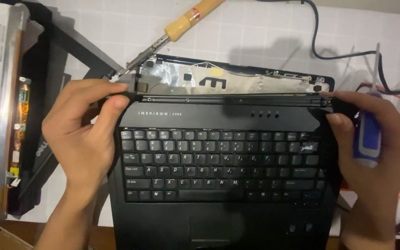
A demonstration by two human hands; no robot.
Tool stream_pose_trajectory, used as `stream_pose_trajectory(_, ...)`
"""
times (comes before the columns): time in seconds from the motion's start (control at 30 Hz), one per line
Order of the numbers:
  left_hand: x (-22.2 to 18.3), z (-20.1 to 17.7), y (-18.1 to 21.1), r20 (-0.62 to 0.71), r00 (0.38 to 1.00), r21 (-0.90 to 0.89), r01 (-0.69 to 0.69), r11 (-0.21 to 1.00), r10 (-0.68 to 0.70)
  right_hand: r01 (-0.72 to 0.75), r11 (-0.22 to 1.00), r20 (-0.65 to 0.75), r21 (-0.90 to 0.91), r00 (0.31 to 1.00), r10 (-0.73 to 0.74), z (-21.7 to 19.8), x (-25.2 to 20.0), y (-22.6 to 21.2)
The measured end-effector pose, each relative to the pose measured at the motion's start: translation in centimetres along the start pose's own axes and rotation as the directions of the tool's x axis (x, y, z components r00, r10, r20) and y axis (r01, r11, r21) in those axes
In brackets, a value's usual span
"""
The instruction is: Aligning and snapping a plastic bezel/hinge cover onto a laptop chassis during a repair.
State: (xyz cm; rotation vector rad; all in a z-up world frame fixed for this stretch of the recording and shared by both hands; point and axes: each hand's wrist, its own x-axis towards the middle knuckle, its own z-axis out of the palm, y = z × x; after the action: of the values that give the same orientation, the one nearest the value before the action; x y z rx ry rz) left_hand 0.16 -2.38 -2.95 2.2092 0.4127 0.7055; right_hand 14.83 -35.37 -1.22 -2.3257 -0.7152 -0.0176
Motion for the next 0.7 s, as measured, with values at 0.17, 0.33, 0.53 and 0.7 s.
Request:
stream_pose_trajectory(0.17,-0.1,-0.3,-0.3,0.010,0.998,-0.019,-0.058,0.998,0.059,-0.047,0.998,0.003,-0.041,0.999,0.048,-0.2,-0.6,1.2)
stream_pose_trajectory(0.33,0.2,-0.7,-0.5,0.025,0.996,-0.013,-0.087,0.996,0.088,-0.033,0.999,-0.040,0.002,0.999,0.033,0.2,-1.1,1.1)
stream_pose_trajectory(0.53,0.6,-1.8,0.1,0.135,0.983,0.062,-0.131,0.989,0.122,-0.019,0.999,-0.079,0.037,0.997,0.022,0.5,-1.7,2.3)
stream_pose_trajectory(0.7,0.9,-2.3,0.2,0.191,0.973,0.099,-0.153,0.983,0.133,0.025,0.999,-0.042,0.042,0.999,-0.024,0.0,-1.2,2.1)
